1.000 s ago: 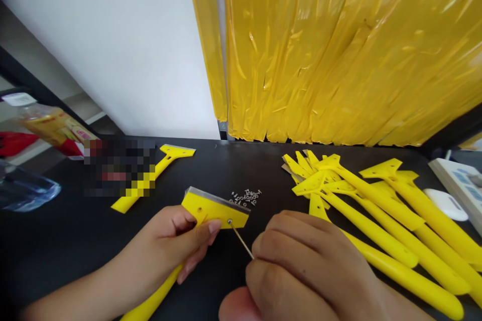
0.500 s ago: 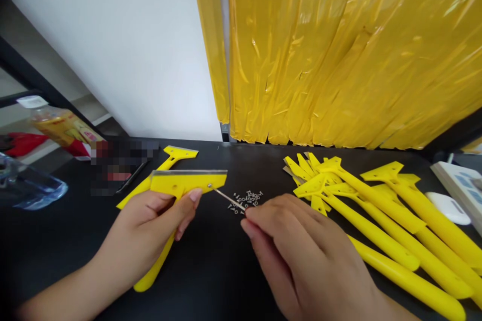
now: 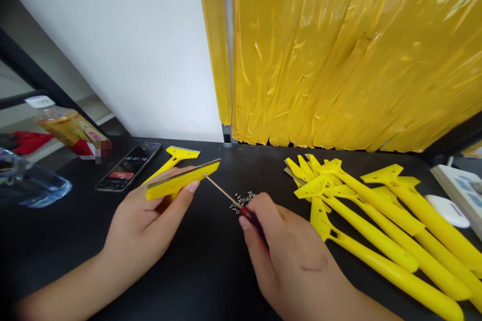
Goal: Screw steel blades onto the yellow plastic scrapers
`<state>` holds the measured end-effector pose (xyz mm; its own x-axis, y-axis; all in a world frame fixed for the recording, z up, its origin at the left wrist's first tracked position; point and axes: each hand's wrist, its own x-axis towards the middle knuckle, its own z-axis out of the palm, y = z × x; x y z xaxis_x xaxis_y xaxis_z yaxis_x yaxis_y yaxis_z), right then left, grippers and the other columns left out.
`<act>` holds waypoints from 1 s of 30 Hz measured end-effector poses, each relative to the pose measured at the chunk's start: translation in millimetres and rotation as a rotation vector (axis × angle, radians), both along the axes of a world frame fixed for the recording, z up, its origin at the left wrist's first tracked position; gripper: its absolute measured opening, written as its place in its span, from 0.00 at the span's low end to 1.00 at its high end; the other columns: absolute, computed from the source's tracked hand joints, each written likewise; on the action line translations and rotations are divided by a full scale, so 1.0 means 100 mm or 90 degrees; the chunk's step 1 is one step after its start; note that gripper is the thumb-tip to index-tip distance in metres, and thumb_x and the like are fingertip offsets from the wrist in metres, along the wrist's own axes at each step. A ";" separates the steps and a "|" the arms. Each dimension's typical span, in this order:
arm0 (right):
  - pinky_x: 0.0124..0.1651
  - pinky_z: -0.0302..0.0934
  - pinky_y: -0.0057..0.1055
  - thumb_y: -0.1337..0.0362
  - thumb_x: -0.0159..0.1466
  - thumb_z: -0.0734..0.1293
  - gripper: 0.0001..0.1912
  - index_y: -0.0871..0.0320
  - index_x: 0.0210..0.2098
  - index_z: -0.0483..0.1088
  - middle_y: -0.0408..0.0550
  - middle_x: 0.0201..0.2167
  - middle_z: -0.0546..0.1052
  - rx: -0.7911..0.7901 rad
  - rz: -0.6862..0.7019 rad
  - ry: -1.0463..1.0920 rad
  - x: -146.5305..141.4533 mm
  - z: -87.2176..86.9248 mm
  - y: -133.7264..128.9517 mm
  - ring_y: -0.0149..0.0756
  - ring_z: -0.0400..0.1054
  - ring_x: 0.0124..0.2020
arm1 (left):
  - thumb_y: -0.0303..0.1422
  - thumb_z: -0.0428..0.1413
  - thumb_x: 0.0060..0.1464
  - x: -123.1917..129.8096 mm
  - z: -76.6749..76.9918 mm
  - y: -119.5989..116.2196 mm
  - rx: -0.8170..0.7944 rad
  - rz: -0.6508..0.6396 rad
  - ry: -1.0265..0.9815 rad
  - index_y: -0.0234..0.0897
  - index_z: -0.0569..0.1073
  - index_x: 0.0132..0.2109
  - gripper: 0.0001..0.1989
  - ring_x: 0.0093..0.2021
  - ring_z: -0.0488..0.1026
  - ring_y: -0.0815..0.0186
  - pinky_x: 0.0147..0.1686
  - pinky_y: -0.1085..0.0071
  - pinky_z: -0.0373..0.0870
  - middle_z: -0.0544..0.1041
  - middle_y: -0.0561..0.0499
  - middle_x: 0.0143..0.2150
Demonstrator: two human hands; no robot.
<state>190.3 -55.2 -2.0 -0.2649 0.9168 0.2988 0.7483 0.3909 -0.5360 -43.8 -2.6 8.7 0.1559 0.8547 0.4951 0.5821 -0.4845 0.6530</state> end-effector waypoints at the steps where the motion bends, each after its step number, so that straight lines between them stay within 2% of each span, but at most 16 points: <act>1: 0.30 0.62 0.33 0.62 0.77 0.58 0.11 0.52 0.37 0.64 0.41 0.29 0.74 -0.008 0.013 0.000 -0.01 -0.02 0.01 0.35 0.71 0.27 | 0.32 0.59 0.66 0.00 0.00 0.00 0.000 -0.001 0.002 0.46 0.82 0.53 0.11 0.54 0.79 0.56 0.54 0.65 0.73 0.83 0.51 0.52; 3: 0.33 0.63 0.34 0.61 0.78 0.57 0.13 0.52 0.37 0.65 0.42 0.30 0.74 -0.025 0.024 0.020 -0.01 -0.06 0.03 0.36 0.71 0.29 | 0.32 0.59 0.66 0.00 -0.01 0.00 -0.002 -0.007 0.011 0.45 0.82 0.53 0.11 0.55 0.78 0.56 0.55 0.65 0.73 0.83 0.50 0.54; 7: 0.34 0.67 0.31 0.60 0.77 0.60 0.05 0.52 0.49 0.65 0.44 0.35 0.78 -0.094 -0.018 0.140 -0.02 -0.12 0.04 0.37 0.75 0.34 | 0.32 0.57 0.68 -0.01 -0.01 0.01 0.006 -0.016 0.030 0.44 0.81 0.55 0.12 0.56 0.78 0.57 0.59 0.65 0.70 0.83 0.50 0.55; 9: 0.34 0.67 0.30 0.60 0.77 0.60 0.05 0.52 0.46 0.66 0.44 0.35 0.78 -0.112 -0.009 0.168 -0.02 -0.13 0.03 0.37 0.74 0.34 | 0.32 0.57 0.68 -0.02 -0.01 0.03 0.006 -0.013 0.028 0.44 0.80 0.55 0.12 0.57 0.78 0.58 0.61 0.64 0.69 0.82 0.50 0.55; 12: 0.32 0.66 0.29 0.58 0.78 0.58 0.12 0.52 0.40 0.68 0.43 0.31 0.76 -0.125 0.008 0.177 -0.02 -0.13 0.05 0.35 0.72 0.31 | 0.33 0.56 0.68 -0.02 -0.02 0.05 -0.004 -0.010 0.025 0.44 0.80 0.55 0.12 0.57 0.77 0.58 0.63 0.64 0.67 0.83 0.50 0.55; 16: 0.31 0.67 0.27 0.56 0.76 0.62 0.07 0.50 0.51 0.66 0.43 0.37 0.78 -0.151 -0.055 0.219 -0.01 -0.11 0.06 0.34 0.73 0.32 | 0.33 0.57 0.68 -0.01 -0.05 0.08 -0.013 -0.016 0.035 0.45 0.80 0.56 0.13 0.57 0.78 0.58 0.62 0.65 0.68 0.83 0.51 0.56; 18: 0.32 0.66 0.27 0.57 0.77 0.61 0.06 0.51 0.48 0.66 0.42 0.35 0.77 -0.142 -0.057 0.204 -0.01 -0.10 0.06 0.33 0.72 0.31 | 0.33 0.58 0.68 -0.01 -0.06 0.08 -0.012 -0.012 0.037 0.45 0.80 0.56 0.13 0.57 0.77 0.58 0.62 0.65 0.68 0.82 0.51 0.56; 21: 0.31 0.64 0.29 0.56 0.78 0.57 0.13 0.52 0.39 0.68 0.41 0.30 0.74 -0.123 -0.037 0.169 0.01 -0.08 0.07 0.34 0.69 0.29 | 0.33 0.57 0.68 0.00 -0.06 0.08 -0.010 -0.006 0.045 0.44 0.80 0.56 0.13 0.58 0.77 0.57 0.62 0.64 0.69 0.82 0.50 0.56; 25: 0.34 0.67 0.30 0.55 0.76 0.61 0.09 0.51 0.51 0.66 0.45 0.39 0.78 -0.130 -0.056 0.227 0.01 -0.08 0.07 0.37 0.74 0.35 | 0.33 0.56 0.69 0.01 -0.06 0.07 -0.010 -0.014 0.058 0.42 0.80 0.56 0.12 0.58 0.78 0.58 0.61 0.64 0.70 0.82 0.49 0.56; 27: 0.35 0.66 0.31 0.55 0.77 0.60 0.08 0.51 0.48 0.66 0.44 0.37 0.78 -0.146 -0.048 0.211 0.01 -0.07 0.07 0.36 0.73 0.34 | 0.33 0.56 0.69 0.00 -0.06 0.08 0.008 -0.013 0.059 0.42 0.80 0.55 0.12 0.57 0.78 0.58 0.60 0.65 0.71 0.82 0.49 0.56; 30: 0.34 0.64 0.32 0.53 0.78 0.56 0.14 0.51 0.43 0.68 0.42 0.31 0.75 -0.165 -0.050 0.175 0.01 -0.08 0.08 0.36 0.71 0.31 | 0.32 0.57 0.68 0.00 -0.09 0.09 0.050 -0.019 0.051 0.42 0.80 0.55 0.12 0.56 0.79 0.60 0.59 0.66 0.73 0.83 0.50 0.55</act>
